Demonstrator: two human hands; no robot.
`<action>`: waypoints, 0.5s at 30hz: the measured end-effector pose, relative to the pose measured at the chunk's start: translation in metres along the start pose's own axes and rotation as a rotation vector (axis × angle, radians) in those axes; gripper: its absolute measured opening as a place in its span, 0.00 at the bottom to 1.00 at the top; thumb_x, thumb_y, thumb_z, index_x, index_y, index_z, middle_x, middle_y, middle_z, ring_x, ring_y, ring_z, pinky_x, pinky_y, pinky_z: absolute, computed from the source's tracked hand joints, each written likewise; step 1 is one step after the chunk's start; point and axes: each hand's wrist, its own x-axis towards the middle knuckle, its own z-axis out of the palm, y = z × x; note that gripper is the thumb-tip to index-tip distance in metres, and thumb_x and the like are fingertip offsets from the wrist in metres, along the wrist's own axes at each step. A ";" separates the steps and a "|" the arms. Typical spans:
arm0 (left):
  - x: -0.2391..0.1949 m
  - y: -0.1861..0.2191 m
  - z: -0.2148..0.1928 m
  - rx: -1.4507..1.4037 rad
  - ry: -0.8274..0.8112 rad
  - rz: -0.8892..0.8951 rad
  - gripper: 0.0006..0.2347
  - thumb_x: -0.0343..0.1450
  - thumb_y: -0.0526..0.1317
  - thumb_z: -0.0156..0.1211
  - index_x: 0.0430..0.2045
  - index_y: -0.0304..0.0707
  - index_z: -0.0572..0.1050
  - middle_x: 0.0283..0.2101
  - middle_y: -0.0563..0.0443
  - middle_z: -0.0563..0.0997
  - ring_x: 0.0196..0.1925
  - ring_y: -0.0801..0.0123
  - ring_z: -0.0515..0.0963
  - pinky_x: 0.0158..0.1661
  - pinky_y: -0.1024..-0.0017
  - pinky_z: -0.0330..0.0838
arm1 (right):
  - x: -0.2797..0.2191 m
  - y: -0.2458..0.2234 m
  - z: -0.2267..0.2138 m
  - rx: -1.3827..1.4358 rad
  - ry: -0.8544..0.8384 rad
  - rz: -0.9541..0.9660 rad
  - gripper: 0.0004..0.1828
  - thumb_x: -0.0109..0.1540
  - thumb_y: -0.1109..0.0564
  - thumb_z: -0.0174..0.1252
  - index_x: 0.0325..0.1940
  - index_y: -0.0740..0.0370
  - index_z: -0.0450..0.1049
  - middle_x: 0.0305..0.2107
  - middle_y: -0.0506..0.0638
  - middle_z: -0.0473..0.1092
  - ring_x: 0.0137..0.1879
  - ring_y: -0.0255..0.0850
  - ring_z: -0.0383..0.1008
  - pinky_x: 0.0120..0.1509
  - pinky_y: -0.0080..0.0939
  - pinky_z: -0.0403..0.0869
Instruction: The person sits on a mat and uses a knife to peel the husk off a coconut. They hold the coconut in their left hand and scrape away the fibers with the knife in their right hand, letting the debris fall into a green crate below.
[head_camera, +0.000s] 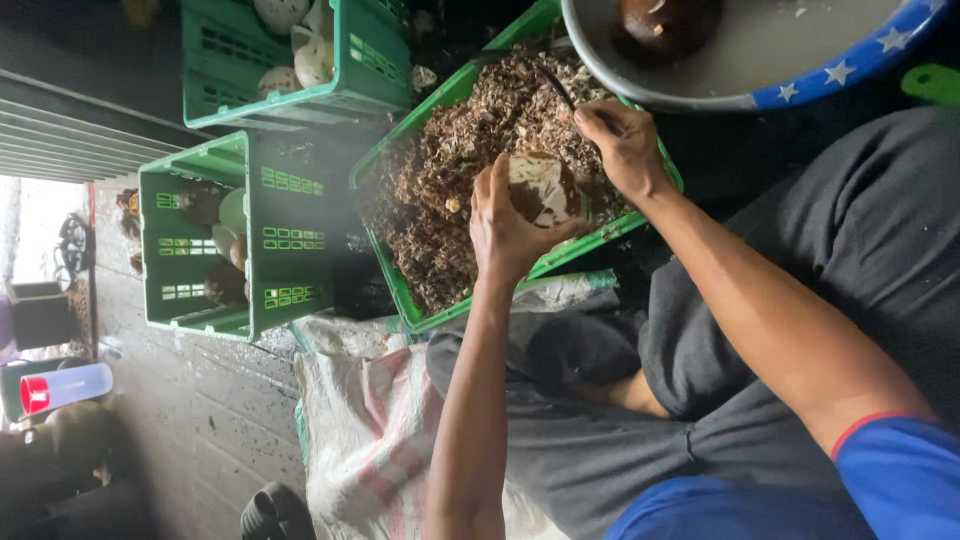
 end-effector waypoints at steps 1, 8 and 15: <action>0.002 -0.004 0.003 0.002 0.003 0.000 0.53 0.42 0.59 0.82 0.62 0.38 0.64 0.55 0.35 0.71 0.56 0.32 0.75 0.52 0.40 0.73 | -0.002 -0.013 -0.001 0.002 -0.003 -0.002 0.05 0.67 0.56 0.65 0.42 0.60 0.81 0.34 0.53 0.76 0.45 0.38 0.76 0.51 0.41 0.74; 0.000 -0.031 0.044 0.105 0.114 -0.064 0.49 0.37 0.58 0.78 0.56 0.45 0.68 0.51 0.45 0.72 0.51 0.43 0.79 0.49 0.48 0.77 | -0.032 -0.079 0.016 -0.341 -0.235 -0.448 0.02 0.64 0.60 0.64 0.39 0.59 0.82 0.39 0.54 0.75 0.50 0.52 0.75 0.58 0.49 0.71; -0.006 -0.061 0.068 0.083 0.137 -0.037 0.51 0.40 0.60 0.78 0.62 0.51 0.65 0.57 0.48 0.68 0.56 0.47 0.76 0.51 0.51 0.76 | -0.035 -0.085 0.018 -0.180 -0.259 -0.241 0.04 0.64 0.59 0.68 0.43 0.56 0.83 0.36 0.52 0.75 0.48 0.46 0.77 0.53 0.43 0.72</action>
